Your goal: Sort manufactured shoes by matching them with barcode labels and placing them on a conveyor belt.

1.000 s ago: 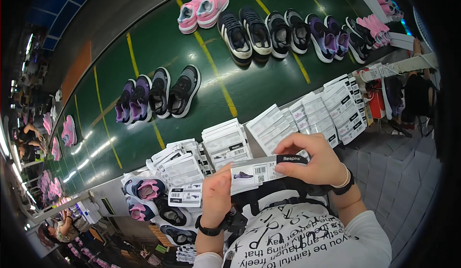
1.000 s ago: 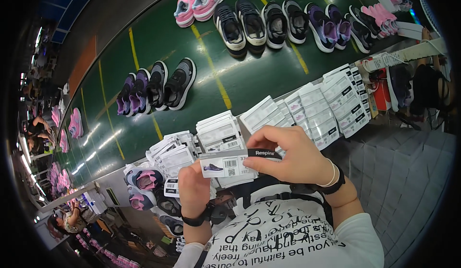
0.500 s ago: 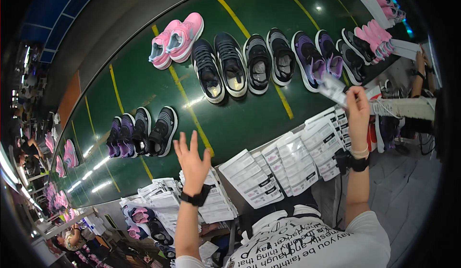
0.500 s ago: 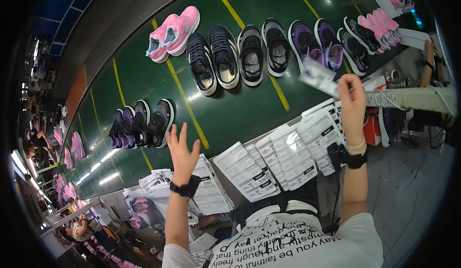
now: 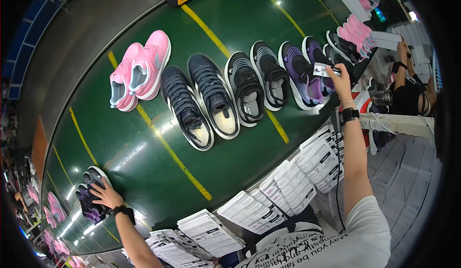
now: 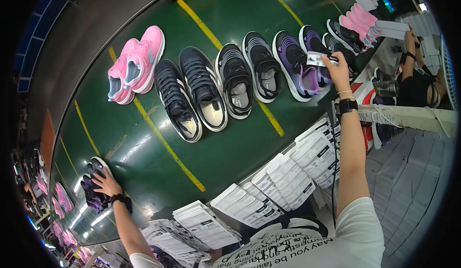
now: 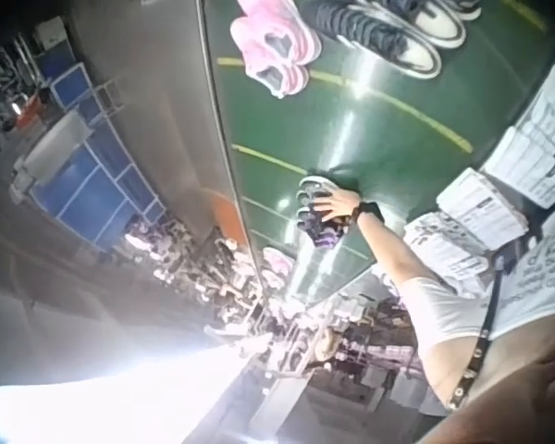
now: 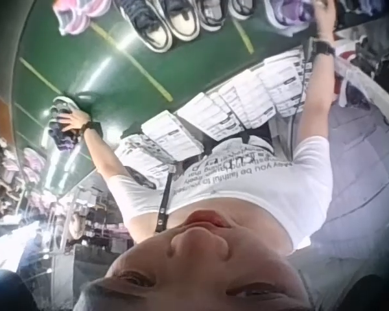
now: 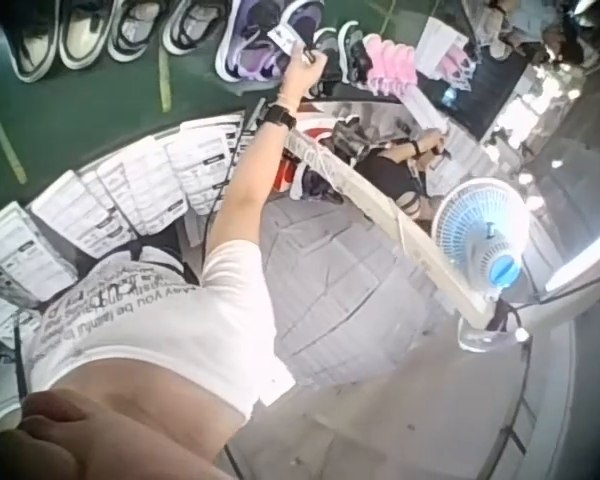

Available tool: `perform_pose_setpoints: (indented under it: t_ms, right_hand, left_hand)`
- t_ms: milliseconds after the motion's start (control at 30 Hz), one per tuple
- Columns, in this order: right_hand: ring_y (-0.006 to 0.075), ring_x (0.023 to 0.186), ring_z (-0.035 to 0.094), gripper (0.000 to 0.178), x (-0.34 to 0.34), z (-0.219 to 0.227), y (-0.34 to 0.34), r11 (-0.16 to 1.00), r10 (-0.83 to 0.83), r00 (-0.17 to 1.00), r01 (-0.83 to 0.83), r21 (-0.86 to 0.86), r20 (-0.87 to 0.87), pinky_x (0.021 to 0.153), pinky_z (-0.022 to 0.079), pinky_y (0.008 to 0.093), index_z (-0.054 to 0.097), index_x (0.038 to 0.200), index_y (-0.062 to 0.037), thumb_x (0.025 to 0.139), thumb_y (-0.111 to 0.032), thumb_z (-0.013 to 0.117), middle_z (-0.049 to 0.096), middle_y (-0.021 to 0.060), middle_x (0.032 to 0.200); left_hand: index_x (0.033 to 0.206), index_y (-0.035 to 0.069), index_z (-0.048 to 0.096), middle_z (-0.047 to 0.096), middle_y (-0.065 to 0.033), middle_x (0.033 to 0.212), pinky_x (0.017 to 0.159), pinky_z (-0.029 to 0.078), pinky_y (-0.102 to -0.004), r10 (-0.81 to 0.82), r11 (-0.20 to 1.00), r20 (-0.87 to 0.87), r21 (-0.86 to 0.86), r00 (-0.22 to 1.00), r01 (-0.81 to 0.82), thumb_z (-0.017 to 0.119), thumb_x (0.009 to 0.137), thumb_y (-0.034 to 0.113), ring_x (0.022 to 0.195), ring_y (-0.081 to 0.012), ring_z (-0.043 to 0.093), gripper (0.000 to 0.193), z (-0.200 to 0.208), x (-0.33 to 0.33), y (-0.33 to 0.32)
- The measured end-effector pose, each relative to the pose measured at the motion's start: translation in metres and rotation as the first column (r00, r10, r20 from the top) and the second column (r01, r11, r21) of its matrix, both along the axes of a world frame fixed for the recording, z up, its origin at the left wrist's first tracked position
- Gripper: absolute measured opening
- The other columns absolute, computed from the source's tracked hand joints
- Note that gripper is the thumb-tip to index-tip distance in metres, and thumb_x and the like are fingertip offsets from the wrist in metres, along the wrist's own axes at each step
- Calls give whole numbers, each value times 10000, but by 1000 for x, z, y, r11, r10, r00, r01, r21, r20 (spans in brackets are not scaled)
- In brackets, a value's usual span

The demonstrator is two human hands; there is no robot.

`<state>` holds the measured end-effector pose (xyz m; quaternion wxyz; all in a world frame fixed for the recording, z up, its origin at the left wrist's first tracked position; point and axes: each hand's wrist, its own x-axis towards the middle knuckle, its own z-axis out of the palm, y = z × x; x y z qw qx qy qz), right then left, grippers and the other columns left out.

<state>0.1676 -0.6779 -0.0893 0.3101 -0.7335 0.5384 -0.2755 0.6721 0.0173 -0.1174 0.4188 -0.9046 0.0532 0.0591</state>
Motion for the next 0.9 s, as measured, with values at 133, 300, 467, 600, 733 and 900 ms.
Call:
perform_pose_setpoints:
  t_ms: [133, 300, 467, 600, 733, 900]
  right_hand:
    - [129, 697, 508, 386, -32, -17, -41, 961, -68, 982, 18, -275, -175, 673, 433, 279, 594, 989, -73, 822, -371, 773, 584, 15, 772]
    - [357, 1006, 477, 757, 5, 10, -4, 761, -393, 649, -169, -627, -651, 886, 405, 452, 518, 1341, -166, 693, -390, 837, 525, 183, 1091]
    - [325, 1064, 503, 668, 129, 54, 148, 634, 658, 577, -771, -59, -484, 950, 407, 420, 568, 1207, -56, 673, -351, 842, 567, 138, 1131]
    - [384, 1059, 491, 700, 124, 5, 176, 740, 515, 491, -668, 75, -703, 867, 403, 565, 640, 1119, -175, 575, -577, 819, 498, 165, 1044]
    - [259, 929, 546, 547, 92, 49, 157, 771, 636, 730, -619, 151, -251, 788, 447, 356, 650, 951, -119, 566, -429, 884, 519, 89, 878]
    - [287, 1365, 410, 934, -34, 112, 202, 594, -433, 506, -463, 658, 746, 1113, 347, 464, 291, 1496, -54, 855, -714, 447, 370, 174, 1512]
  left_hand:
    - [1469, 222, 386, 215, -281, 1539, 1076, 268, -544, -540, 547, 253, -620, 803, 563, 828, 689, 186, 1407, -440, 224, 897, 37, 29, -113]
    - [1417, 243, 456, 213, -306, 1523, 1044, 204, -678, -674, 223, 342, -751, 655, 621, 797, 689, 485, 1399, -498, 190, 839, 41, 25, -287]
    - [1055, 182, 737, 265, -349, 1439, 972, 417, -607, -469, 498, 73, -801, 880, 332, 829, 591, 560, 1291, -554, 352, 605, 33, 38, -351]
    - [913, -9, 737, 511, -375, 1245, 856, 530, -441, -540, 490, 35, -799, 841, 347, 793, 664, 555, 996, -391, 651, 619, 34, 21, -341]
    - [959, -32, 721, 519, -367, 1235, 867, 528, -450, -443, 566, 68, -752, 894, 338, 815, 655, 505, 1025, -441, 626, 624, 31, 30, -233]
    - [1048, 4, 569, 555, -194, 983, 765, 479, -484, -634, 169, 373, -789, 678, 591, 814, 716, 241, 878, -390, 572, 476, 98, -73, -257]
